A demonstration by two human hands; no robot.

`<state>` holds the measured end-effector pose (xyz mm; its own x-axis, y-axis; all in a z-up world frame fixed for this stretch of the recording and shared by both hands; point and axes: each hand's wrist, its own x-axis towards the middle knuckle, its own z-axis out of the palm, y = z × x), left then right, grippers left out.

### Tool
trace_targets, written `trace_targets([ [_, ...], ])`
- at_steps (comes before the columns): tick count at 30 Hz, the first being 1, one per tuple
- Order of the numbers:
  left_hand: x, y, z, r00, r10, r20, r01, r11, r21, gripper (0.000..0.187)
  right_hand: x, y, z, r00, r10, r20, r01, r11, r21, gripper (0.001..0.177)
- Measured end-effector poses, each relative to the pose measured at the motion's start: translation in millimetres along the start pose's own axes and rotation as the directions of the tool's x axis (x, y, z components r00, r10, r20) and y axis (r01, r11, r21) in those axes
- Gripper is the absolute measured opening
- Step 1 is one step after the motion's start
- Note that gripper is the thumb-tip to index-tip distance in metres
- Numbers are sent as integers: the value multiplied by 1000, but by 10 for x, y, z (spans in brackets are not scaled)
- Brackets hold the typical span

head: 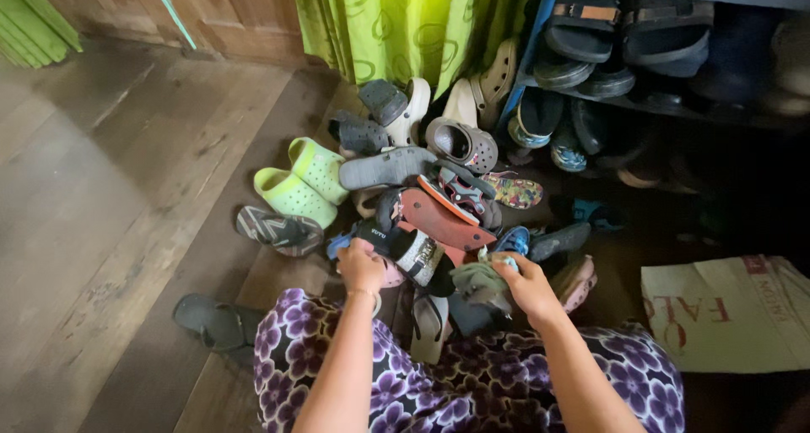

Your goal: The person sits on the floor and wipes various shoes with a cloth, including sandals, clogs, and sneakers. They pick up each shoe, wipe it, and place it back on the floor or onto a nearby shoe rack.

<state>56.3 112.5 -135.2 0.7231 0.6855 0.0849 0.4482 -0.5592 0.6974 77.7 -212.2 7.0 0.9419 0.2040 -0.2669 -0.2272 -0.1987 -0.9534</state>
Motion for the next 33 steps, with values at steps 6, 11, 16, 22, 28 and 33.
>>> trace_targets([
  [6,-68,207,-245,855,-429,291,230,817,529,57,-68,-219,178,998,65,-9,-66,998,-25,32],
  [11,-130,185,-107,717,-691,91,695,697,-177,40,-145,-228,261,999,-30,18,30,999,26,32],
  [16,-53,184,-221,902,-411,132,386,630,-674,18,-172,-269,226,996,-86,4,86,996,7,32],
  [22,62,540,-879,887,295,-354,-417,841,-344,18,-203,-419,307,987,-163,-6,163,984,75,31],
  [28,-13,1364,-1318,849,457,-267,-526,676,-516,22,-274,-729,605,959,-270,-92,285,906,313,34],
  [33,-253,1887,-1079,856,517,26,-298,533,-792,21,-312,-877,736,847,-530,-39,527,847,-70,50],
])
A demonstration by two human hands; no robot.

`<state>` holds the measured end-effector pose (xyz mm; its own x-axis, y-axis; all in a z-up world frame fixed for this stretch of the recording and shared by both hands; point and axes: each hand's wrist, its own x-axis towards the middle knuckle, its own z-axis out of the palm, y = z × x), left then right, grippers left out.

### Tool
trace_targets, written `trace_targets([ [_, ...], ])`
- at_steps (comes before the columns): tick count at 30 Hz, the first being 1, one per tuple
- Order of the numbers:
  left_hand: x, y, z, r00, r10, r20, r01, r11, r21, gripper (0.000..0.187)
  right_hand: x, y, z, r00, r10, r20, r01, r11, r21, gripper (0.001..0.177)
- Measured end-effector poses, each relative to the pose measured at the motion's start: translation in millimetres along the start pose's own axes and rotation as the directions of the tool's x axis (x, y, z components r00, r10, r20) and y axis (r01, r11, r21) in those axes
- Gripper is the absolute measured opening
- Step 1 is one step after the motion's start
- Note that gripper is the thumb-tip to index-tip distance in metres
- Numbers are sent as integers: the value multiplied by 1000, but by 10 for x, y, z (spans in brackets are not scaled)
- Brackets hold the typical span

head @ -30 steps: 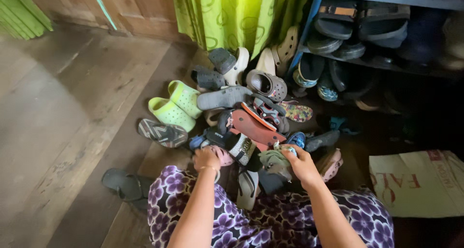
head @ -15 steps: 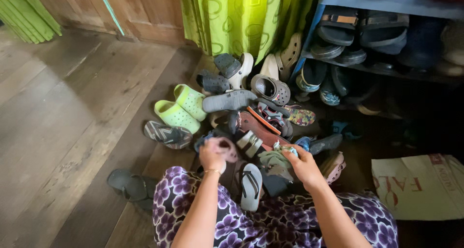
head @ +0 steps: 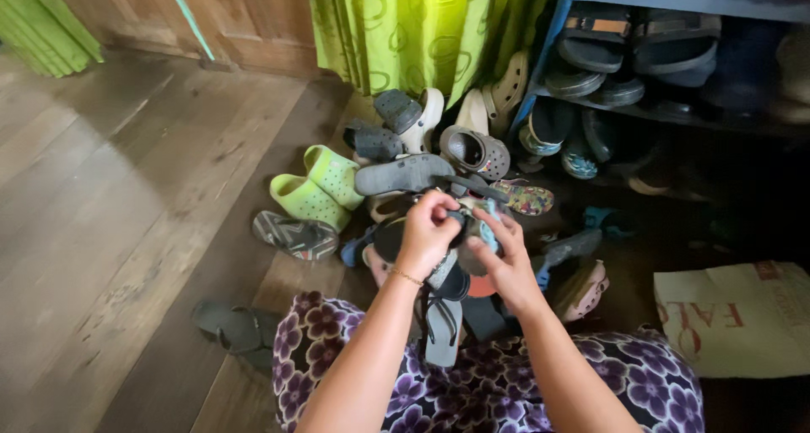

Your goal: The person sits on the floor and wipes various shoes with a cloth, including sandals, clogs, and sneakers. They pick up each shoe, wipe it, and place it back on the floor or onto a nearby shoe rack.

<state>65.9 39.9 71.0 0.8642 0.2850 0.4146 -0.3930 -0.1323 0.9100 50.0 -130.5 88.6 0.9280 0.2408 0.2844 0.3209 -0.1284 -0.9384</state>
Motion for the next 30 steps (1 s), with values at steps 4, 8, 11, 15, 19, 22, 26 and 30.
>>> trace_targets([
  [4,74,19,185,988,-67,141,86,987,-133,22,140,120,-57,993,114,-27,-100,948,302,62],
  [8,132,-21,217,937,-165,309,252,929,-270,25,274,378,-187,978,154,-141,-94,926,365,55],
  [11,143,-86,11,996,-15,83,8,996,83,20,336,473,-425,957,182,-224,-85,919,385,56],
  [15,94,-112,-325,941,-336,48,338,941,-28,40,350,429,-725,940,273,-203,-107,803,586,56],
  [19,-380,46,-377,533,-406,742,844,183,-505,80,353,338,-860,982,159,-98,-77,820,567,54],
  [22,-617,149,-208,497,-186,848,865,22,-502,83,369,276,-949,992,117,-54,-87,916,391,49],
  [26,-742,98,-35,608,-365,705,781,113,-614,73,429,85,-1050,977,98,-188,-88,994,58,42],
  [30,-666,-130,124,692,-371,620,689,80,-721,62,288,-225,-929,996,-35,-80,59,946,318,40],
])
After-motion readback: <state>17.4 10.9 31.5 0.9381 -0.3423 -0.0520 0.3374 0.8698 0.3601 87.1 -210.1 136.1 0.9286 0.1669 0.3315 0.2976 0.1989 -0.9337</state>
